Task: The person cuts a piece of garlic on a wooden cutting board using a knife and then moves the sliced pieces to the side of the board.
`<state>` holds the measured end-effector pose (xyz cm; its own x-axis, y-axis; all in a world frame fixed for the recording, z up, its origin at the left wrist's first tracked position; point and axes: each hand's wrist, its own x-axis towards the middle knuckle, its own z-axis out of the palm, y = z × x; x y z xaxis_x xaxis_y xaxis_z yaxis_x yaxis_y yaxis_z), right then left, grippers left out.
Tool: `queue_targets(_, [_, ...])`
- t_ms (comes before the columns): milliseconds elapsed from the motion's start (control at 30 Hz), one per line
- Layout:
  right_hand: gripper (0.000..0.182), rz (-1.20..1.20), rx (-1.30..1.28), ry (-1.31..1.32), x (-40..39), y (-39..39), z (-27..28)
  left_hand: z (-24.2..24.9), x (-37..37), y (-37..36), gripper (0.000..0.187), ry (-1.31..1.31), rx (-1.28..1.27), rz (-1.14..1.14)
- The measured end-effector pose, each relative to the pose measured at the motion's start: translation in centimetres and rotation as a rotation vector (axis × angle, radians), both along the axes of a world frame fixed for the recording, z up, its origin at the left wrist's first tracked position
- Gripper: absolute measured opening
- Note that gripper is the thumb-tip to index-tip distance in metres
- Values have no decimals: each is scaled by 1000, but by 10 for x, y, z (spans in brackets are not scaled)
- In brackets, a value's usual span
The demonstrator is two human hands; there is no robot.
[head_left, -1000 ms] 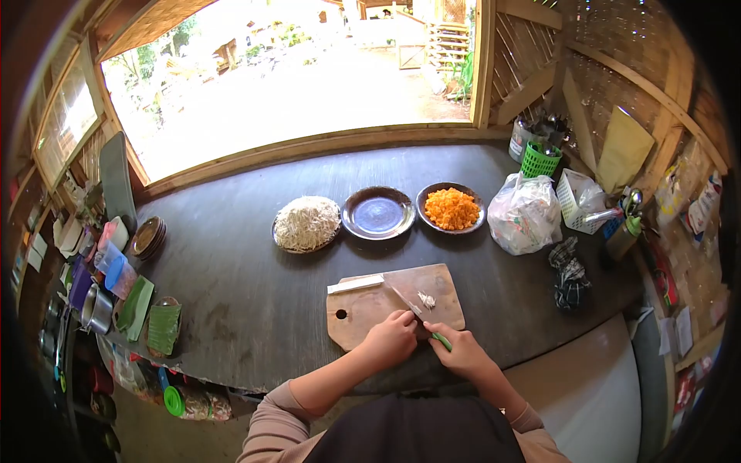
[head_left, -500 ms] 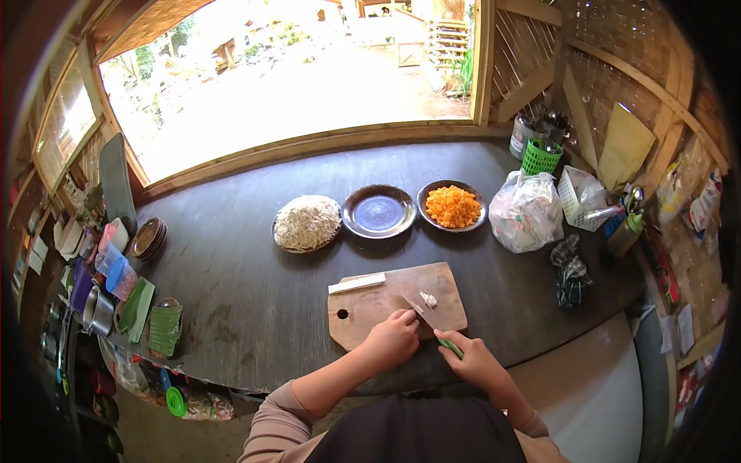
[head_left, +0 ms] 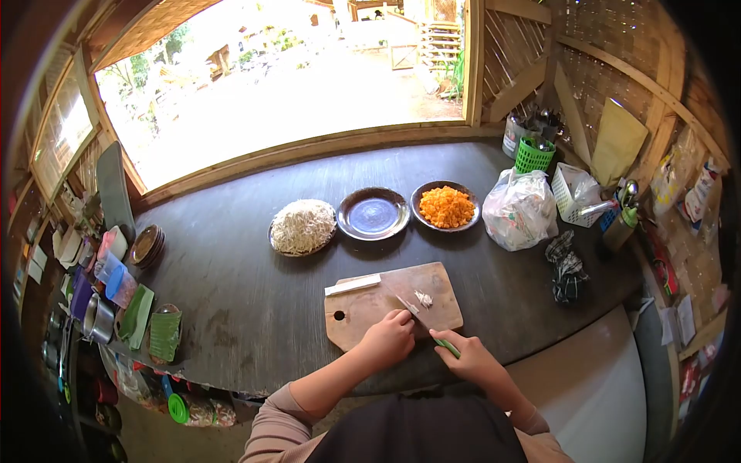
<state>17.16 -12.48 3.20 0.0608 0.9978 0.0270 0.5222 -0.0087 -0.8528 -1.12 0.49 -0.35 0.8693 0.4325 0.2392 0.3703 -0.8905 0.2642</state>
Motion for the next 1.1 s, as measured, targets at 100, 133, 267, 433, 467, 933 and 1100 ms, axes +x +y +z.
queue_targets(100, [34, 9, 34, 34, 3, -2, -1, 7, 0, -2, 22, 39, -37, 7])
queue_targets(133, [34, 7, 32, 36, 3, -2, -1, 10, 0, -2, 23, 48, -47, 10])
queue_targets(267, [34, 18, 82, 23, 0, 6, -9, 13, -1, -2, 25, 53, -47, 14])
queue_targets(433, [32, 17, 35, -21, -7, 25, -13, 7, -1, -1, 26, 6, -6, -15])
queue_targets(467, [32, 19, 39, -25, -7, 28, -15, 7, -1, -1, 26, 1, -28, -9])
queue_targets(933, [33, 3, -5, 36, 3, -1, -4, 9, 0, 0, 25, 36, -58, 9])
queue_targets(1100, [34, 33, 156, 2, -4, 15, -15, 16, 0, -3, 24, 49, -17, -14])
